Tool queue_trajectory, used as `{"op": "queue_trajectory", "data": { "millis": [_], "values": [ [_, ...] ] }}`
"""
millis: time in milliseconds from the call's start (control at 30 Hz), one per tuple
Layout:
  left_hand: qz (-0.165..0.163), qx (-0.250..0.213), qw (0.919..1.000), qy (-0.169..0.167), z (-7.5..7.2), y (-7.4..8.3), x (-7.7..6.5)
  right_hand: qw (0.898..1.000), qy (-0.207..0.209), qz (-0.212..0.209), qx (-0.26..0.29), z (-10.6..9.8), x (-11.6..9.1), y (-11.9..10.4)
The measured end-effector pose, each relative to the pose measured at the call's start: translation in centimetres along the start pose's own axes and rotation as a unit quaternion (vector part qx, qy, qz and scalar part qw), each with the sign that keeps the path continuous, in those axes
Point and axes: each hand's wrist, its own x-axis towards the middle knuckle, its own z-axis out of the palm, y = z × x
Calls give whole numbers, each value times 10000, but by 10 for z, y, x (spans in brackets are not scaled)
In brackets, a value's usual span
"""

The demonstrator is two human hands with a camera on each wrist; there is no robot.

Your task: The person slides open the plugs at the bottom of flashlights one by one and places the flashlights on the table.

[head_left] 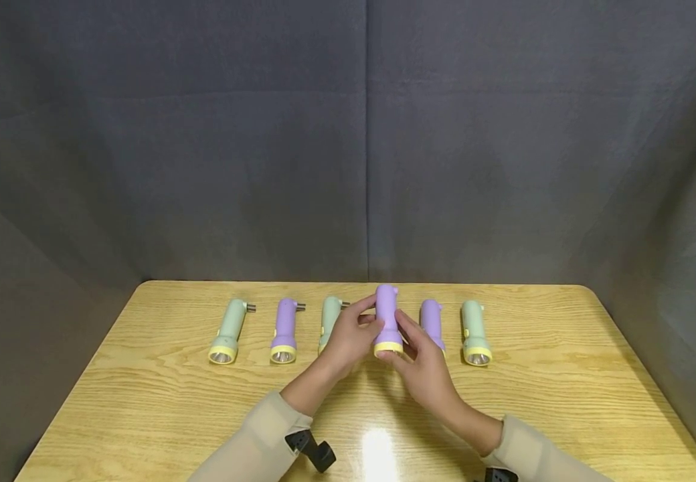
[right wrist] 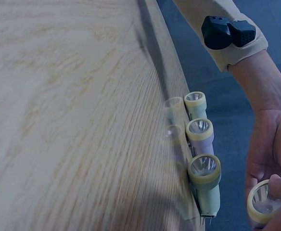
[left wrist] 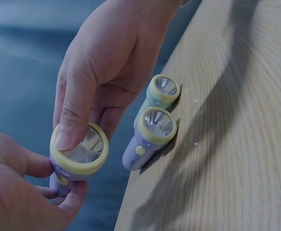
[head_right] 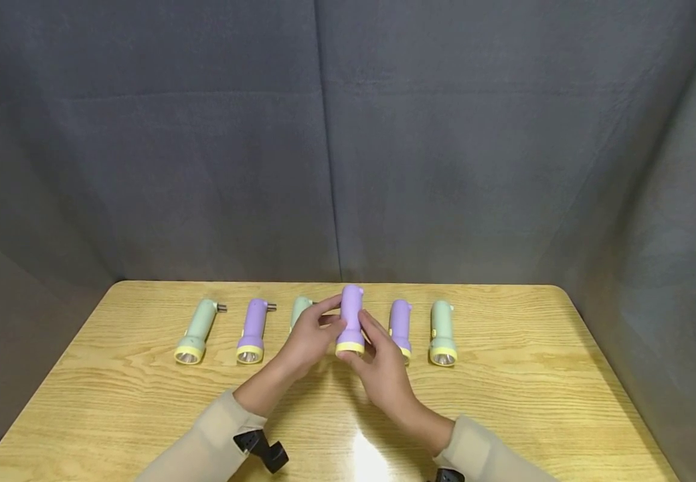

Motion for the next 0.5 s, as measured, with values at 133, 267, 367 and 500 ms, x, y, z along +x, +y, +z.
{"op": "queue_trajectory", "data": {
  "millis": [133, 267, 367, 500],
  "values": [
    [128, 49, 9999, 41, -1, 0, -4, 10000, -54, 34, 76, -1, -3, -2],
    [275, 41, 9996, 70, -2, 1, -8, 9997, -76, -115, 203, -4, -3, -1],
    [374, -66, 9992, 97, -4, 1, -10, 9987, -51, -285, 421, -5, -3, 0],
    [508, -222, 9983, 167, -4, 1, -11, 9965, 87, -368, 743, -6, -2, -3]
  ]
}}
